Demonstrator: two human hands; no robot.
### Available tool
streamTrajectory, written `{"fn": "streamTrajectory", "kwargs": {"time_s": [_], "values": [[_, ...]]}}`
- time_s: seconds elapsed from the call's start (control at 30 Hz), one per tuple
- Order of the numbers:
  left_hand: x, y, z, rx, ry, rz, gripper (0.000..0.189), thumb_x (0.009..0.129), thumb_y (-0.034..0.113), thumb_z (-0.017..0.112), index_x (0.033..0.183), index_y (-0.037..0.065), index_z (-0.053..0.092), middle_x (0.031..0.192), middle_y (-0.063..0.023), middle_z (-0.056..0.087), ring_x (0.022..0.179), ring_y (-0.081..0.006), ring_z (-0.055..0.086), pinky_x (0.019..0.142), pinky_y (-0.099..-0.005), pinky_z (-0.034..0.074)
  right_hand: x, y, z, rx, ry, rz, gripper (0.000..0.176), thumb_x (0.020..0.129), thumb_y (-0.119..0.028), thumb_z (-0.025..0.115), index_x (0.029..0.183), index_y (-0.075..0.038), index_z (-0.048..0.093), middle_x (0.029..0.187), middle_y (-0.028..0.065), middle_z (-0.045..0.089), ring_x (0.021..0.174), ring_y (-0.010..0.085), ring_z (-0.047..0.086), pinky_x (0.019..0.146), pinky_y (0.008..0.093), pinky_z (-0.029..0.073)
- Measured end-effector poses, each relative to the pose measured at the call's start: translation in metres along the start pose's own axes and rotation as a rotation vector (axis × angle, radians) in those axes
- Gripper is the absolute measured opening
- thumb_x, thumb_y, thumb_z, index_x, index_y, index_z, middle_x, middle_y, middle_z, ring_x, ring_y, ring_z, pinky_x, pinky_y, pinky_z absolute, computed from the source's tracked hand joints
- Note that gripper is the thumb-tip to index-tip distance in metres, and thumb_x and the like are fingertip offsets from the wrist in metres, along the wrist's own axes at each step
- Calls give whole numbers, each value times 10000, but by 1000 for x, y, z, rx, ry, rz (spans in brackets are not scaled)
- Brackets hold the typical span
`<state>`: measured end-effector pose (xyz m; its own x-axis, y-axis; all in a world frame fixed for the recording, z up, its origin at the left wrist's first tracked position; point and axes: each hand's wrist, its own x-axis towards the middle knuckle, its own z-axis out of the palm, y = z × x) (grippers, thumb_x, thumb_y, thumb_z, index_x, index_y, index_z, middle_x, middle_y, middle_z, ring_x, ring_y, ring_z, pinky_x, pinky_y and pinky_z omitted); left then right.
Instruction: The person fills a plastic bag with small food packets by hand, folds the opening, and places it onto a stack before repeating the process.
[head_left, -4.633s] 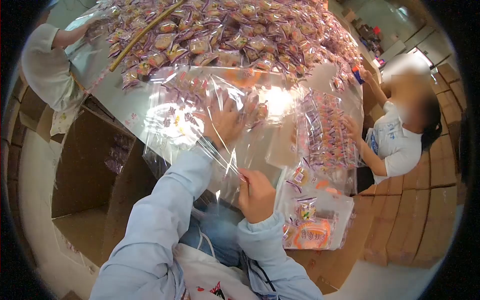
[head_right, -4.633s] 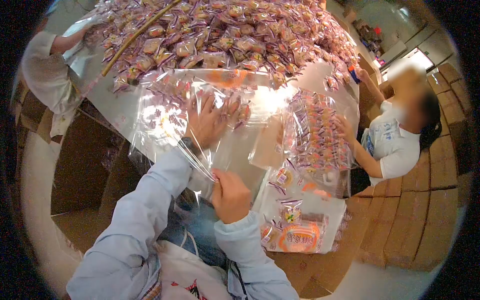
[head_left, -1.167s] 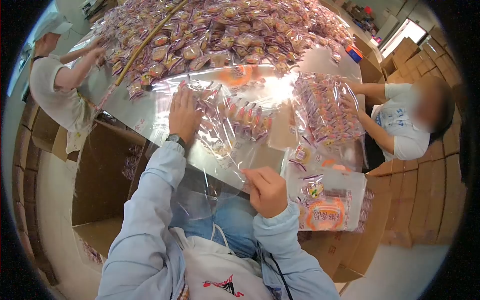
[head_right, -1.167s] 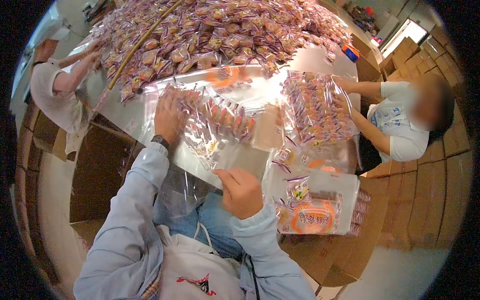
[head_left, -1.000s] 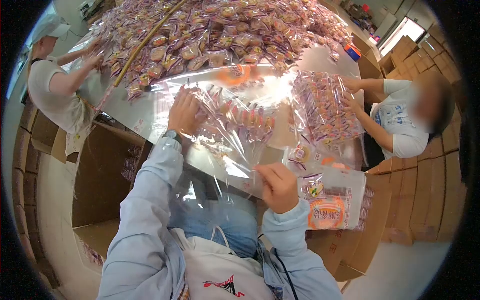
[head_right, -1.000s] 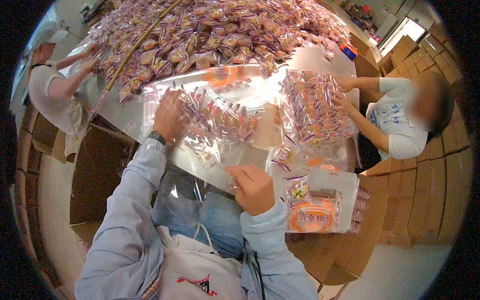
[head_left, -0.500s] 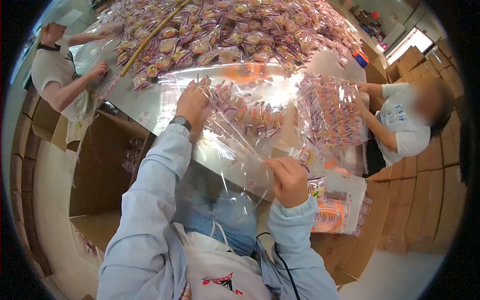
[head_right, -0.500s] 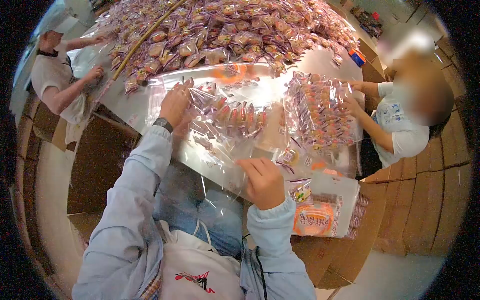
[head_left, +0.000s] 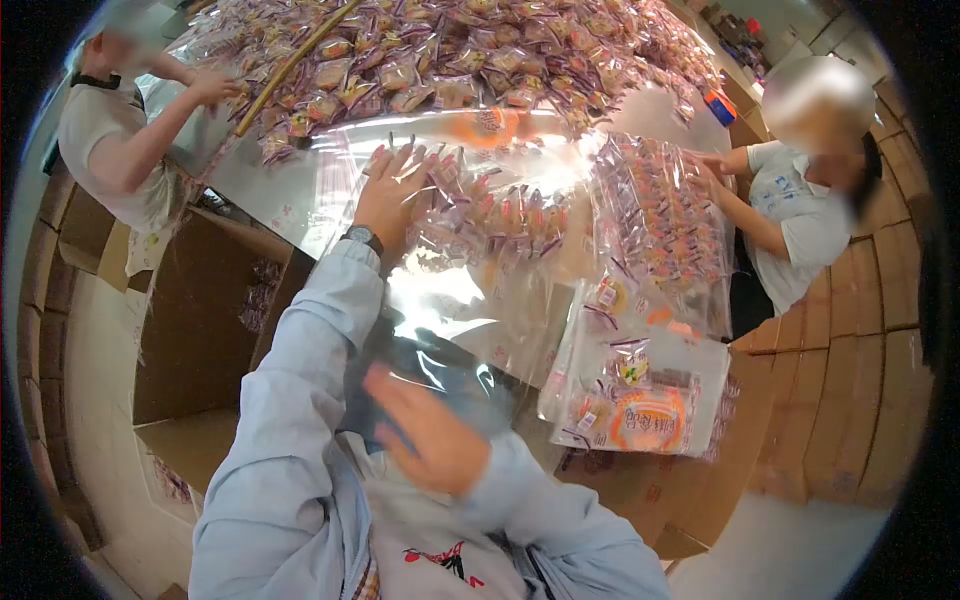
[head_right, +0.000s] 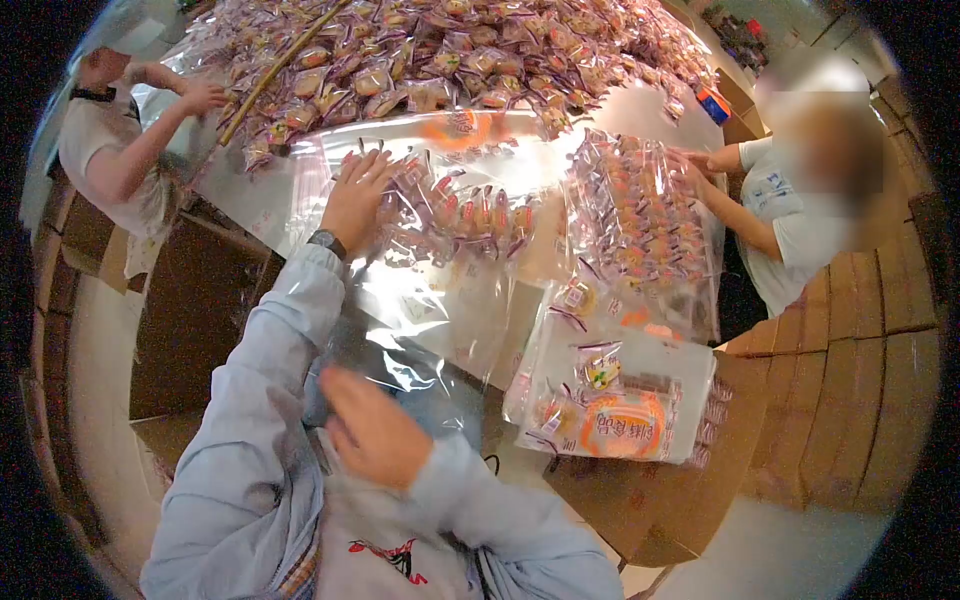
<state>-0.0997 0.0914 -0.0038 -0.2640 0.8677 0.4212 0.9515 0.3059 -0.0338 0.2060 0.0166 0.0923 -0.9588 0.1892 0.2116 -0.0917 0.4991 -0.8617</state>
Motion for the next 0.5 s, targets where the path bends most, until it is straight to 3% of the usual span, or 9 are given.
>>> {"fn": "streamTrajectory", "kwargs": {"time_s": [0.1, 0.17, 0.2, 0.27, 0.3, 0.37, 0.43, 0.5], "values": [[1, -5, 7, -146, -23, -10, 762, 823, 185, 789, 1521, 145, 485, 1522, -138, 524, 1465, -331, 424, 1258, -519, 253, 32, 85, 43, -430, 135, 302, 670, 894, -60, 590, 1473, 184, 356, 1557, 383, 337, 1491, 504, 305, 1229, 519, 310], [-4, -5, 7, -102, 114, 62, 736, 860, 156, 720, 1546, 127, 453, 1516, -137, 537, 1463, -329, 435, 1253, -509, 262, 62, 119, 47, -550, 300, 297, 740, 880, -97, 619, 1507, 168, 329, 1615, 353, 282, 1524, 515, 234, 1269, 526, 239], [-7, -4, 7, -83, 183, 96, 724, 878, 141, 686, 1558, 118, 437, 1513, -136, 543, 1462, -327, 441, 1251, -503, 267, 73, 123, 42, -540, 358, 340, 741, 878, -111, 624, 1505, 164, 340, 1616, 347, 286, 1525, 509, 235, 1273, 524, 226], [3, -2, 9, -204, 27, -30, 681, 884, 134, 683, 1531, 131, 471, 1494, -137, 560, 1458, -337, 447, 1254, -511, 263, 104, 131, 29, -511, 494, 409, 744, 874, -138, 633, 1502, 156, 362, 1619, 334, 293, 1529, 496, 237, 1282, 521, 199], [8, 2, 5, -258, -57, -87, 660, 887, 130, 682, 1517, 138, 488, 1485, -137, 568, 1456, -341, 451, 1255, -514, 261, 115, 138, 21, -537, 596, 303, 749, 878, -140, 633, 1515, 139, 352, 1606, 332, 310, 1514, 499, 260, 1277, 531, 203], [5, 2, 1, -251, 35, -58, 642, 864, 112, 681, 1486, 150, 527, 1434, -145, 605, 1410, -356, 499, 1261, -537, 240, 131, 158, 2, -589, 792, 100, 762, 885, -144, 631, 1540, 105, 332, 1581, 328, 345, 1483, 505, 307, 1266, 550, 210], [2, -7, 8, -269, 76, -12, 693, 827, 108, 701, 1492, 164, 514, 1384, -146, 637, 1358, -361, 547, 1264, -563, 219, 151, 172, -11, -668, 859, 140, 743, 886, -162, 659, 1529, 74, 372, 1560, 291, 398, 1458, 466, 361, 1255, 542, 235], [7, -18, 10, -515, -5, -69, 650, 810, 132, 703, 1442, 206, 567, 1434, -176, 607, 1397, -355, 520, 1267, -553, 219, 165, 175, -21, -721, 826, 202, 703, 898, -186, 675, 1509, 48, 416, 1536, 264, 444, 1440, 436, 401, 1243, 534, 263]]}}
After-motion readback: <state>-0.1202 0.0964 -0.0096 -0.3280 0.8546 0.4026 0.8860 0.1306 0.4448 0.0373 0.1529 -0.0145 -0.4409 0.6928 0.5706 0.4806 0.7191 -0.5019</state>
